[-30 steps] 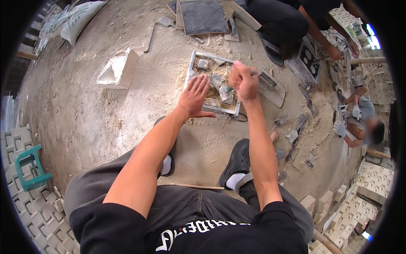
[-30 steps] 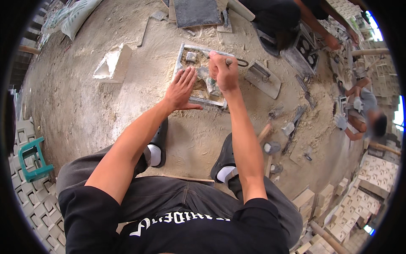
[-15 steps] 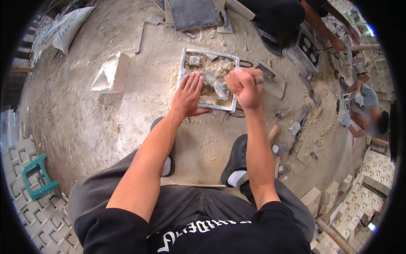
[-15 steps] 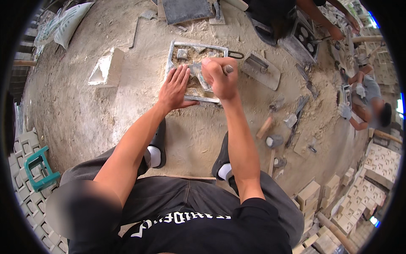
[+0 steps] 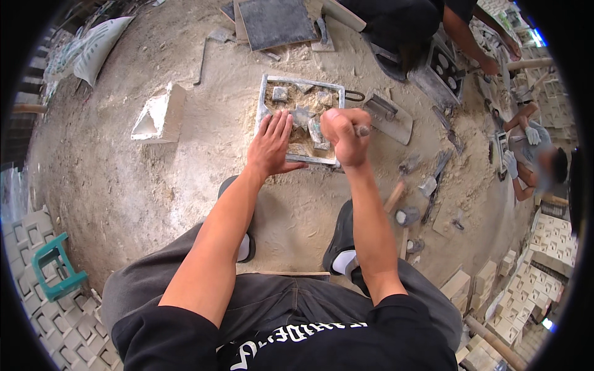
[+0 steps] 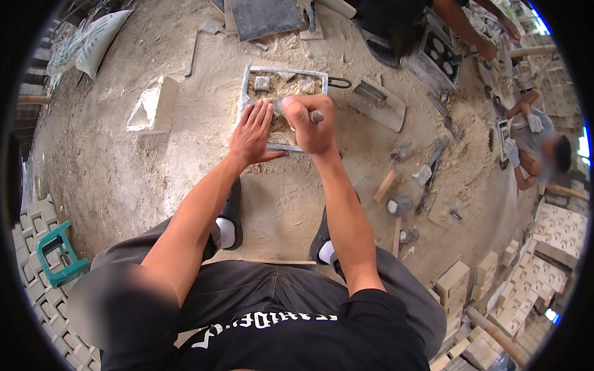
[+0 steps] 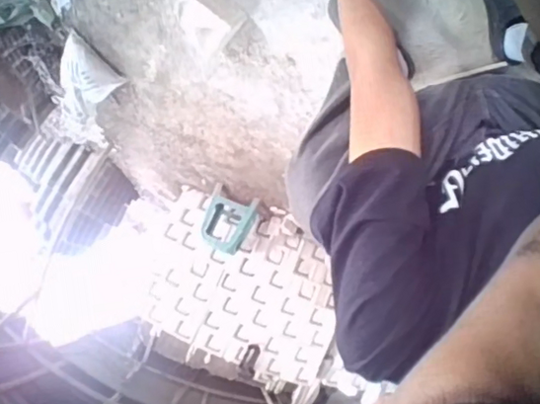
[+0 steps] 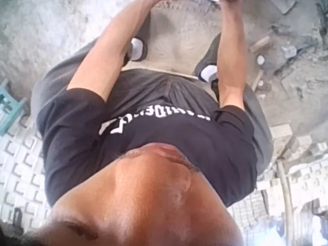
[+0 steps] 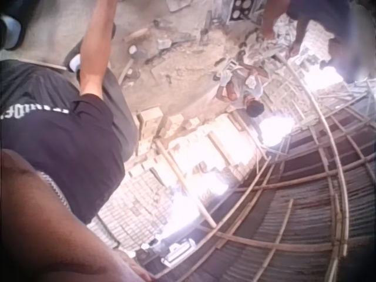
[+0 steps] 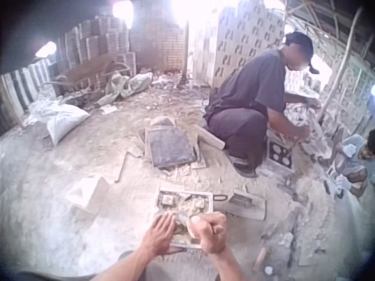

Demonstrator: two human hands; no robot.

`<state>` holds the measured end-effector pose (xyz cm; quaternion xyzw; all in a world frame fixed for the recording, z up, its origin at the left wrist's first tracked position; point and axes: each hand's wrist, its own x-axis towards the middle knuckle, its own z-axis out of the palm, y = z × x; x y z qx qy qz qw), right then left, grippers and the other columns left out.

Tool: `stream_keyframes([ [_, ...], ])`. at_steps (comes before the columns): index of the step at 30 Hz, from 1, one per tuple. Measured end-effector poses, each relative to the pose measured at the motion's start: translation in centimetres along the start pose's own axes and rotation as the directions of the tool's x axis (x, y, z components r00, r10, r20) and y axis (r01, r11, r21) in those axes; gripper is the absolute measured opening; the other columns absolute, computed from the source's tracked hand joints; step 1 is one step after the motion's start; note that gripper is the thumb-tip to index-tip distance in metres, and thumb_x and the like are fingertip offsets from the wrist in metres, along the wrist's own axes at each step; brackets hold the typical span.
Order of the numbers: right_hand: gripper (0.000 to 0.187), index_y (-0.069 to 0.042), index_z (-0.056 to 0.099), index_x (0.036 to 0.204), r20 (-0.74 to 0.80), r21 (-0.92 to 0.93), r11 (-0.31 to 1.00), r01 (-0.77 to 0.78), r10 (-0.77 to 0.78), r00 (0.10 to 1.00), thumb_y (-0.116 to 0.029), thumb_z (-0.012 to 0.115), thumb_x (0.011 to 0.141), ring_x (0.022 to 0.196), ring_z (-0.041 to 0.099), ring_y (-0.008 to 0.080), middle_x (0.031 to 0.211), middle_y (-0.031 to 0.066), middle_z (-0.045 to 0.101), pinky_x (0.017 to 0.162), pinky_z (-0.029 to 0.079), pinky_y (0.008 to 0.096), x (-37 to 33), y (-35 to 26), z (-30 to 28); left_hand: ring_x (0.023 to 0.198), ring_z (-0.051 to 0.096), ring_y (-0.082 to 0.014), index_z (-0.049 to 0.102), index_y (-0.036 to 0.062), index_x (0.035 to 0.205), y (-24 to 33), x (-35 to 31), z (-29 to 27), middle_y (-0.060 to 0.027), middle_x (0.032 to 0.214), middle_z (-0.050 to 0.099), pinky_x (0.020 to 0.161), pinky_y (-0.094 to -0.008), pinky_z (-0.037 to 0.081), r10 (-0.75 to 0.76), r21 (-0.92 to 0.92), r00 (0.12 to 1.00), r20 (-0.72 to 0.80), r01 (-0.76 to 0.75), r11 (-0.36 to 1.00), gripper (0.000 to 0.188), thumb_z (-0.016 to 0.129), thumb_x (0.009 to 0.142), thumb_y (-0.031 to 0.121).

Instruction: The person uses a trowel to scrape and smooth material inside a square metal mold on the ground, and uses a small pick tool to refine the edges and details of the stone within the mold.

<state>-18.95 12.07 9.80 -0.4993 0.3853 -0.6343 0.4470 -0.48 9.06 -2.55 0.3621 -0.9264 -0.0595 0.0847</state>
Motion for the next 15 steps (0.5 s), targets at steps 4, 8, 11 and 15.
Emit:
stream_keyframes([
  [4, 0.039, 0.001, 0.040, 0.057, 0.050, -0.176, 0.984, -0.029, 0.038, 0.998, -0.015, 0.055, 0.088, 0.046, 0.030, 0.0081, 0.048, -0.0008, 0.034, 0.043, 0.023, 0.0310, -1.2, 3.0, -0.5, 0.146, 0.029, -0.0334, 0.032, -0.0115, 0.146, 0.2, 0.3, 0.0, -0.0236, 0.153, 0.035, 0.122, -0.0442, 0.017, -0.006, -0.026, 1.000, -0.023, 0.006, 1.000, 0.131, 0.057, 0.065, 0.089],
  [8, 0.041, 0.000, 0.041, 0.053, 0.099, -0.039, 0.999, -0.018, 0.022, 0.995, -0.013, 0.053, 0.089, 0.042, 0.031, 0.0067, 0.046, -0.0012, 0.038, 0.041, 0.024, 0.0300, 0.1, 1.1, 0.3, 0.147, 0.028, -0.0333, 0.031, -0.0125, 0.146, 0.0, 0.0, -0.1, -0.0247, 0.153, 0.036, 0.123, -0.0427, 0.016, -0.023, -0.017, 1.000, -0.019, 0.023, 1.000, 0.134, 0.054, 0.064, 0.091],
  [11, 0.042, -0.001, 0.041, 0.051, 0.082, 0.038, 0.999, 0.023, -0.026, 0.996, -0.012, 0.053, 0.090, 0.041, 0.032, 0.0059, 0.046, -0.0013, 0.040, 0.040, 0.024, 0.0293, 0.2, -0.5, 0.4, 0.146, 0.029, -0.0336, 0.030, -0.0129, 0.146, -0.1, 0.1, -0.3, -0.0253, 0.152, 0.036, 0.123, -0.0425, 0.016, -0.024, -0.013, 0.999, -0.036, 0.023, 1.000, 0.135, 0.053, 0.064, 0.092],
  [15, 0.045, -0.004, 0.037, 0.051, -0.031, 0.018, 1.000, 0.004, -0.003, 1.000, -0.011, 0.050, 0.093, 0.041, 0.030, 0.0070, 0.046, -0.0024, 0.036, 0.041, 0.022, 0.0289, -0.9, 7.0, -0.6, 0.146, 0.029, -0.0336, 0.029, -0.0130, 0.146, 0.5, 0.3, 0.3, -0.0254, 0.153, 0.036, 0.123, -0.0425, 0.017, -0.022, -0.035, 0.999, -0.041, 0.021, 0.999, 0.136, 0.054, 0.063, 0.092],
])
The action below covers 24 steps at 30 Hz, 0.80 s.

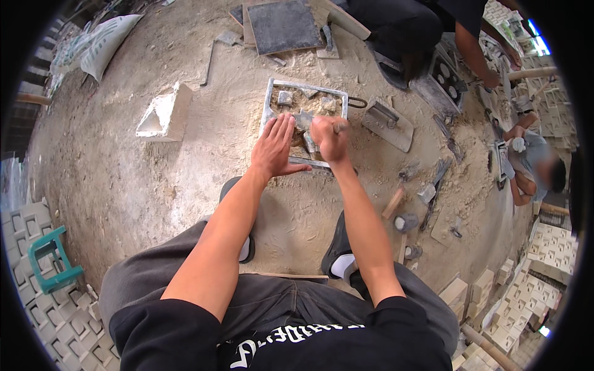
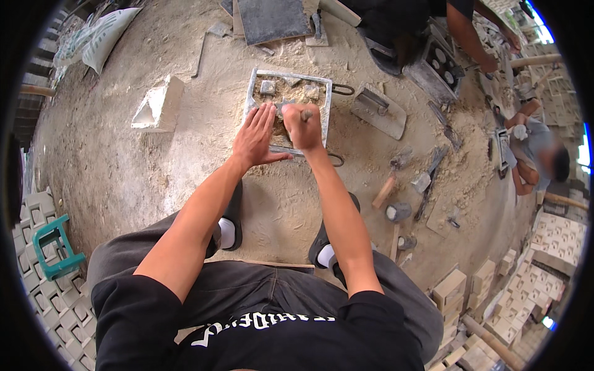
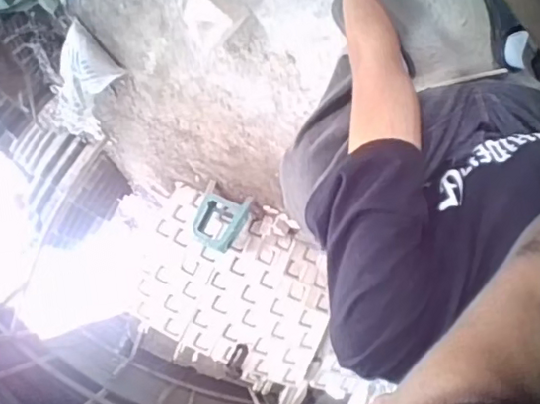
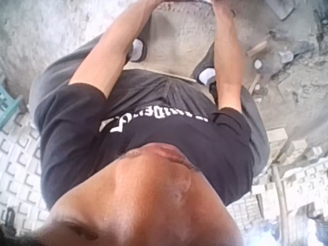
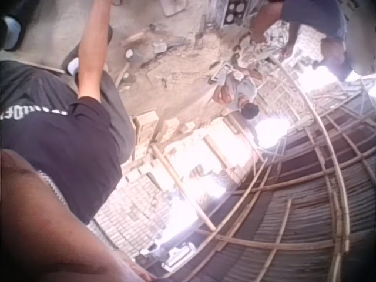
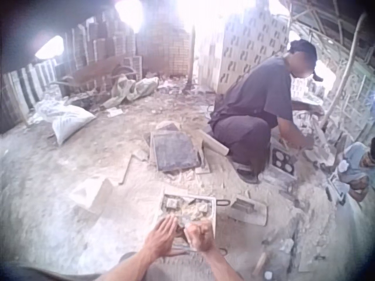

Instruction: The person uses a trowel to scrape and smooth material inside a square metal mold on the ground, and uses a small pick tool to refine the edges and details of the stone within the mold.

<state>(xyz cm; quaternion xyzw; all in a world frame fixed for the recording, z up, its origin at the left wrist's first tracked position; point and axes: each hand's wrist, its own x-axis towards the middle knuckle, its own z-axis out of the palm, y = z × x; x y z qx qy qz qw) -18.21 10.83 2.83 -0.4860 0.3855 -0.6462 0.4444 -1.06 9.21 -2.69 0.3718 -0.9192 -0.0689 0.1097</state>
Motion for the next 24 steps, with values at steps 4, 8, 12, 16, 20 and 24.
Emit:
stream_keyframes([
  [4, 0.046, -0.004, 0.036, 0.051, 0.032, 0.138, 0.981, -0.136, 0.132, 0.991, -0.011, 0.050, 0.094, 0.041, 0.030, 0.0067, 0.046, -0.0018, 0.036, 0.040, 0.021, 0.0280, 2.0, -2.9, 0.3, 0.147, 0.027, -0.0354, 0.025, -0.0143, 0.147, -0.7, -0.6, 0.0, -0.0263, 0.153, 0.033, 0.123, -0.0429, 0.017, -0.027, -0.024, 1.000, 0.014, 0.027, 0.999, 0.137, 0.059, 0.063, 0.089],
  [8, 0.044, -0.004, 0.035, 0.051, 0.141, 0.120, 0.993, -0.012, -0.005, 0.990, -0.010, 0.049, 0.092, 0.041, 0.030, 0.0062, 0.046, -0.0021, 0.036, 0.041, 0.021, 0.0275, 2.5, -6.3, 0.2, 0.148, 0.026, -0.0340, 0.023, -0.0135, 0.148, -0.5, -0.1, -0.9, -0.0247, 0.154, 0.033, 0.123, -0.0417, 0.017, -0.030, -0.034, 0.999, 0.011, 0.031, 0.999, 0.139, 0.059, 0.062, 0.089],
  [12, 0.037, -0.001, 0.042, 0.055, 0.044, 0.067, 0.989, -0.133, 0.130, 0.991, -0.009, 0.049, 0.091, 0.043, 0.032, 0.0062, 0.050, -0.0018, 0.040, 0.041, 0.023, 0.0275, 0.2, 0.2, -0.1, 0.148, 0.025, -0.0322, 0.022, -0.0122, 0.149, 0.1, -0.1, -0.1, -0.0225, 0.155, 0.032, 0.123, -0.0407, 0.016, -0.046, -0.058, 0.999, 0.004, 0.047, 0.997, 0.140, 0.058, 0.061, 0.090],
  [16, 0.036, -0.003, 0.045, 0.058, 0.000, 0.124, 0.984, -0.127, 0.128, 0.992, -0.011, 0.051, 0.093, 0.045, 0.031, 0.0060, 0.053, -0.0029, 0.040, 0.042, 0.025, 0.0268, 2.0, -1.7, 1.5, 0.149, 0.023, -0.0332, 0.016, -0.0121, 0.150, -0.5, 0.0, -0.6, -0.0231, 0.157, 0.028, 0.123, -0.0413, 0.017, -0.059, -0.086, 0.998, 0.033, 0.062, 0.994, 0.140, 0.062, 0.063, 0.087],
  [20, 0.034, -0.003, 0.044, 0.061, -0.032, 0.166, 0.981, -0.098, 0.104, 0.994, -0.010, 0.051, 0.093, 0.046, 0.032, 0.0053, 0.054, -0.0019, 0.040, 0.042, 0.025, 0.0264, 1.7, -4.7, 1.7, 0.149, 0.024, -0.0305, 0.019, -0.0116, 0.150, -0.4, -0.7, -0.1, -0.0211, 0.156, 0.031, 0.124, -0.0402, 0.016, -0.068, -0.069, 0.998, -0.016, 0.066, 0.995, 0.143, 0.060, 0.059, 0.090],
  [24, 0.038, -0.004, 0.042, 0.057, 0.073, 0.140, 0.990, -0.016, 0.006, 0.997, -0.010, 0.051, 0.093, 0.046, 0.033, 0.0052, 0.052, -0.0023, 0.042, 0.043, 0.025, 0.0257, 2.0, -6.6, 1.8, 0.149, 0.023, -0.0304, 0.017, -0.0114, 0.150, -0.5, -0.6, -0.1, -0.0211, 0.157, 0.029, 0.124, -0.0401, 0.015, -0.076, -0.092, 0.997, -0.001, 0.076, 0.993, 0.143, 0.062, 0.059, 0.089],
])
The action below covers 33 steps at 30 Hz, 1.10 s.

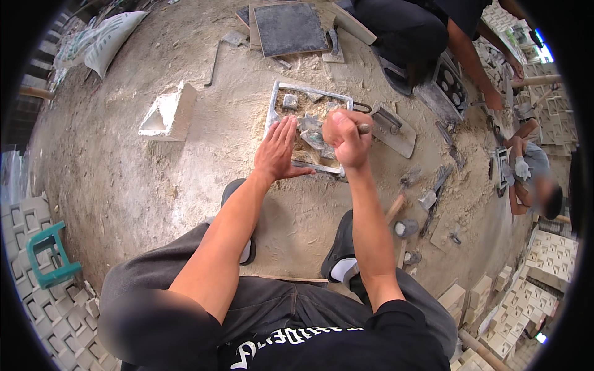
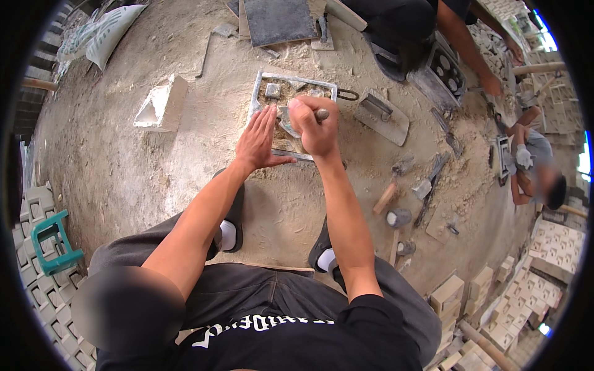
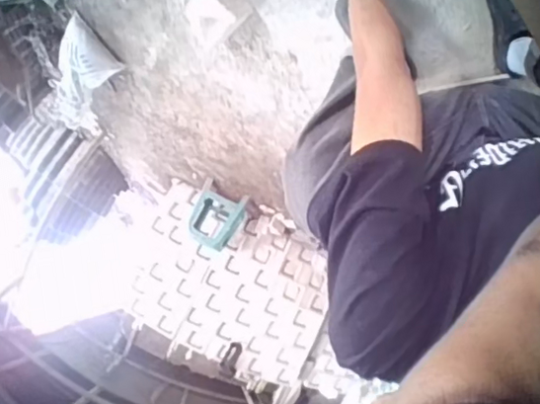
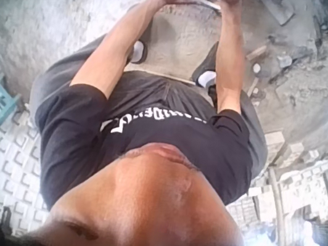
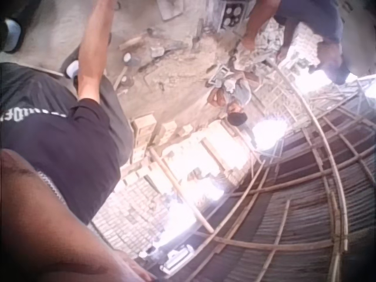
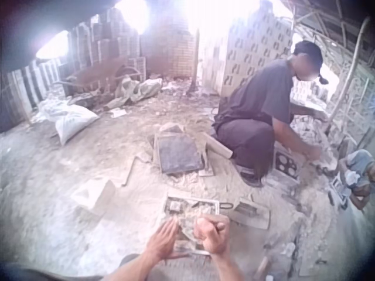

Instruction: The person uses a trowel to scrape and smooth material inside a square metal mold on the ground, and uses a small pick tool to refine the edges and details of the stone within the mold.

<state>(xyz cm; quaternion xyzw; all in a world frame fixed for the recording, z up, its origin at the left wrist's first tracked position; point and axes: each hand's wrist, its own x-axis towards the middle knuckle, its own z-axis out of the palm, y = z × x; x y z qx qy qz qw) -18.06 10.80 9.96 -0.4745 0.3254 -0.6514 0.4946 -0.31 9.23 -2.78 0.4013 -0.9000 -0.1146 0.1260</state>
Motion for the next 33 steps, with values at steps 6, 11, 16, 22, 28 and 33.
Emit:
stream_keyframes([
  [6, 0.042, -0.004, 0.040, 0.053, -0.009, -0.083, 0.994, -0.074, 0.074, 0.997, -0.009, 0.049, 0.094, 0.042, 0.030, 0.0071, 0.049, -0.0009, 0.039, 0.040, 0.023, 0.0291, -0.5, 4.6, 0.1, 0.149, 0.022, -0.0307, 0.015, -0.0112, 0.151, 0.5, 0.3, 0.1, -0.0213, 0.157, 0.028, 0.124, -0.0401, 0.015, -0.021, -0.014, 1.000, -0.006, 0.021, 1.000, 0.143, 0.064, 0.059, 0.088],
  [11, 0.038, -0.001, 0.045, 0.056, 0.121, -0.063, 0.997, -0.053, 0.060, 0.991, -0.013, 0.054, 0.091, 0.043, 0.028, 0.0049, 0.047, -0.0040, 0.038, 0.040, 0.023, 0.0281, 0.4, 0.0, 0.8, 0.148, 0.023, -0.0314, 0.014, -0.0113, 0.150, -0.2, 0.2, -0.5, -0.0215, 0.156, 0.029, 0.124, -0.0412, 0.018, -0.028, -0.055, 0.997, -0.067, 0.024, 0.998, 0.143, 0.067, 0.059, 0.085],
  [16, 0.036, -0.001, 0.045, 0.059, 0.126, -0.214, 0.953, -0.216, 0.246, 0.961, -0.016, 0.057, 0.089, 0.050, 0.031, 0.0059, 0.053, -0.0031, 0.040, 0.044, 0.026, 0.0291, -1.2, 6.0, -1.5, 0.147, 0.026, -0.0334, 0.015, -0.0115, 0.149, 0.2, 0.3, 0.5, -0.0222, 0.155, 0.030, 0.123, -0.0418, 0.020, -0.019, -0.065, 0.994, -0.106, 0.012, 0.998, 0.143, 0.071, 0.058, 0.082],
  [22, 0.042, -0.005, 0.046, 0.057, -0.161, -0.032, 0.994, -0.102, 0.096, 0.982, -0.020, 0.056, 0.095, 0.046, 0.036, 0.0061, 0.052, -0.0034, 0.041, 0.044, 0.028, 0.0267, -0.2, 4.7, 0.0, 0.146, 0.028, -0.0344, 0.014, -0.0102, 0.150, -0.4, 0.2, 0.3, -0.0224, 0.154, 0.031, 0.122, -0.0421, 0.021, -0.026, -0.109, 0.991, -0.129, 0.012, 0.994, 0.144, 0.075, 0.056, 0.079],
  [28, 0.046, -0.009, 0.044, 0.052, 0.061, 0.022, 0.999, 0.045, -0.046, 0.997, -0.023, 0.054, 0.095, 0.042, 0.032, 0.0060, 0.049, -0.0034, 0.039, 0.039, 0.026, 0.0274, 0.7, 2.1, -0.1, 0.146, 0.026, -0.0340, 0.010, -0.0091, 0.151, -0.3, -0.1, 0.2, -0.0215, 0.155, 0.030, 0.123, -0.0415, 0.020, -0.023, -0.113, 0.994, -0.104, 0.012, 0.994, 0.146, 0.074, 0.055, 0.081],
  [33, 0.039, 0.000, 0.055, 0.059, 0.174, -0.260, 0.963, -0.064, 0.112, 0.978, -0.020, 0.053, 0.093, 0.048, 0.038, 0.0062, 0.053, -0.0019, 0.048, 0.044, 0.029, 0.0279, 0.6, 5.5, 0.3, 0.147, 0.025, -0.0330, 0.010, -0.0093, 0.151, -0.4, 0.3, 0.7, -0.0209, 0.156, 0.028, 0.124, -0.0413, 0.018, -0.037, -0.078, 0.998, -0.045, 0.033, 0.996, 0.147, 0.071, 0.055, 0.084],
])
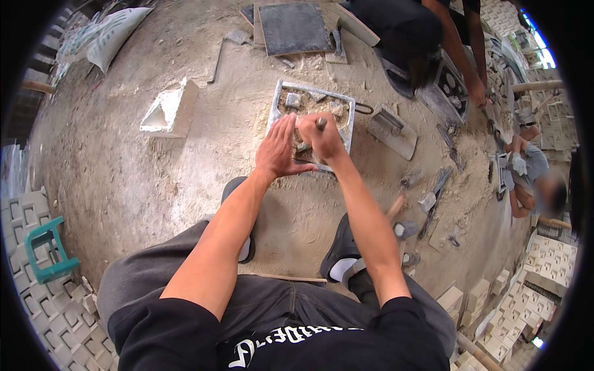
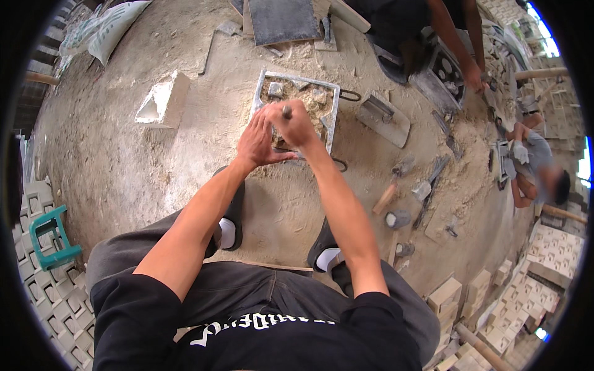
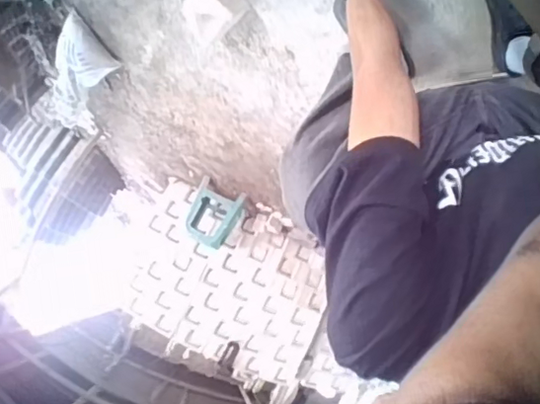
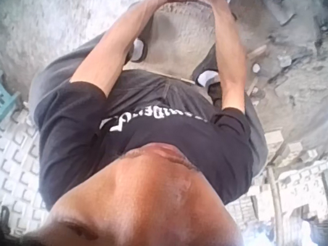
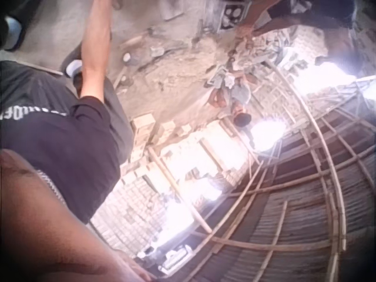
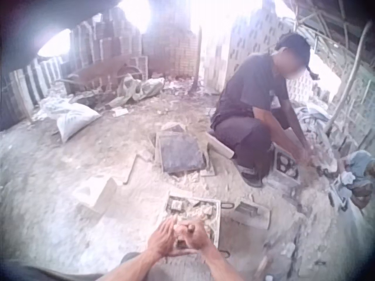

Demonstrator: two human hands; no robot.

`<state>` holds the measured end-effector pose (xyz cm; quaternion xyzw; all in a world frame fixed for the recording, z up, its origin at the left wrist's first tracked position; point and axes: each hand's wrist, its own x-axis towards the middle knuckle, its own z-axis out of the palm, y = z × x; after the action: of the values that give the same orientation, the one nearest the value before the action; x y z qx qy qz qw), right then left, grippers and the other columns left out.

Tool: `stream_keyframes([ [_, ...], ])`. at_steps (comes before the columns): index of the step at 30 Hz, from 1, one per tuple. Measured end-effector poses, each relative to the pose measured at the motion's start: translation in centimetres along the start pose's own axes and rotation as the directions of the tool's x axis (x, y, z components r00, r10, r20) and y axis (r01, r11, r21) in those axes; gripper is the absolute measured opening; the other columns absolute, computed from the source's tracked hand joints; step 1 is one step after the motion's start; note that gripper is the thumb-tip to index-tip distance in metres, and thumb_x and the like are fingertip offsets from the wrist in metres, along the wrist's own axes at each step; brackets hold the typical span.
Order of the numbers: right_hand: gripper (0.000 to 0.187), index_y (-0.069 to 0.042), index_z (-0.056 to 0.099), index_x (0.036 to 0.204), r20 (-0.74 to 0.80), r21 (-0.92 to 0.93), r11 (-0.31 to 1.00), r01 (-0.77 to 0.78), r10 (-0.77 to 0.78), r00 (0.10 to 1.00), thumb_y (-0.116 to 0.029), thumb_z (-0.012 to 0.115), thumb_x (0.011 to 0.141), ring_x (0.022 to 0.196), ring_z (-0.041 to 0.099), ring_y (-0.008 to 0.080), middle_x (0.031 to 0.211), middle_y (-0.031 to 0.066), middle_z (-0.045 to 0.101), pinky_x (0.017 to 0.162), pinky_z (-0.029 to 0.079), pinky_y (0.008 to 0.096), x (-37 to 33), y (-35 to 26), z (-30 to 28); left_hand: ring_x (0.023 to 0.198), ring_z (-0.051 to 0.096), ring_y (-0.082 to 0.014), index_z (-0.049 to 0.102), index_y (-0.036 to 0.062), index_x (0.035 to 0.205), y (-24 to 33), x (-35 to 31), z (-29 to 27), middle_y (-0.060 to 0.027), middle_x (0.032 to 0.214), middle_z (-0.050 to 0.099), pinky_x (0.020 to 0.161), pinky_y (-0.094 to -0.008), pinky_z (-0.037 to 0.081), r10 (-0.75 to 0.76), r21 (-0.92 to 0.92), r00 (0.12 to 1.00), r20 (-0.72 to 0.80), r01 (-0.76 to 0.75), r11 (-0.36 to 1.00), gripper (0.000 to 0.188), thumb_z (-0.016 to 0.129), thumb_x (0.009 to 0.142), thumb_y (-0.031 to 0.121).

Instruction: The person uses a trowel to scrape and smooth material inside a square metal mold on the ground, and uses a small pick tool to refine the edges and details of the stone within the mold.

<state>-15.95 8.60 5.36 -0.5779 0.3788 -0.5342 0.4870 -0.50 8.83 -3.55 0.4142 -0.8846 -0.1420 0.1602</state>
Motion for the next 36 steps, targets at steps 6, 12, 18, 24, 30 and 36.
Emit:
stream_keyframes([
  [6, 0.041, -0.001, 0.046, 0.055, -0.025, 0.183, 0.982, -0.054, 0.060, 0.998, -0.017, 0.055, 0.092, 0.046, 0.033, 0.0054, 0.052, -0.0036, 0.042, 0.043, 0.024, 0.0277, -0.2, -4.0, -1.1, 0.145, 0.029, -0.0336, 0.016, -0.0095, 0.150, 0.2, -0.8, -0.7, -0.0214, 0.152, 0.032, 0.122, -0.0420, 0.022, -0.018, -0.055, 0.999, -0.047, 0.015, 0.998, 0.143, 0.076, 0.055, 0.080],
  [12, 0.047, -0.010, 0.035, 0.050, -0.221, 0.043, 0.999, -0.024, 0.033, 0.975, -0.015, 0.049, 0.095, 0.044, 0.031, 0.0087, 0.049, -0.0006, 0.039, 0.042, 0.023, 0.0285, -1.7, 1.1, -0.2, 0.146, 0.027, -0.0331, 0.017, -0.0081, 0.150, 0.2, -0.2, -0.2, -0.0211, 0.154, 0.032, 0.123, -0.0415, 0.020, 0.017, -0.054, 0.999, -0.050, -0.019, 0.998, 0.141, 0.073, 0.057, 0.081],
  [18, 0.049, -0.011, 0.032, 0.052, -0.511, 0.322, 0.925, 0.202, -0.010, 0.860, -0.018, 0.052, 0.095, 0.042, 0.030, 0.0106, 0.048, -0.0018, 0.034, 0.043, 0.025, 0.0290, -0.4, -6.9, -4.1, 0.149, 0.020, -0.0346, 0.022, -0.0095, 0.149, 0.5, 0.4, -0.1, -0.0235, 0.157, 0.026, 0.123, -0.0447, 0.014, 0.012, 0.096, 1.000, 0.002, -0.012, 0.995, 0.131, 0.058, 0.068, 0.087],
  [24, 0.048, -0.011, 0.034, 0.051, -0.708, 0.176, 0.966, 0.192, -0.011, 0.707, -0.014, 0.055, 0.094, 0.043, 0.031, 0.0085, 0.048, -0.0015, 0.037, 0.045, 0.025, 0.0287, -0.9, -7.4, -3.4, 0.150, 0.019, -0.0331, 0.028, -0.0067, 0.150, 2.3, 1.9, 1.5, -0.0214, 0.159, 0.024, 0.123, -0.0453, 0.012, 0.020, 0.129, 0.999, 0.031, -0.024, 0.991, 0.122, 0.047, 0.075, 0.087],
  [30, 0.046, -0.015, 0.034, 0.053, -0.687, 0.011, 1.000, -0.029, 0.028, 0.726, -0.015, 0.055, 0.094, 0.043, 0.034, 0.0096, 0.047, -0.0026, 0.035, 0.043, 0.026, 0.0284, -2.3, 0.1, -5.0, 0.150, 0.020, -0.0329, 0.029, -0.0087, 0.149, 2.9, 3.4, 1.6, -0.0222, 0.158, 0.028, 0.123, -0.0446, 0.013, 0.005, 0.115, 1.000, 0.008, -0.006, 0.993, 0.116, 0.050, 0.079, 0.082],
  [36, 0.048, -0.009, 0.042, 0.049, -0.636, 0.296, 0.943, 0.151, 0.077, 0.768, -0.016, 0.053, 0.096, 0.042, 0.040, 0.0098, 0.046, -0.0004, 0.043, 0.046, 0.030, 0.0295, -0.8, -7.1, -5.0, 0.149, 0.022, -0.0316, 0.031, -0.0084, 0.148, 3.1, 2.3, 1.2, -0.0216, 0.158, 0.029, 0.122, -0.0440, 0.016, -0.020, 0.086, 0.999, 0.033, 0.017, 0.996, 0.113, 0.054, 0.079, 0.079],
])
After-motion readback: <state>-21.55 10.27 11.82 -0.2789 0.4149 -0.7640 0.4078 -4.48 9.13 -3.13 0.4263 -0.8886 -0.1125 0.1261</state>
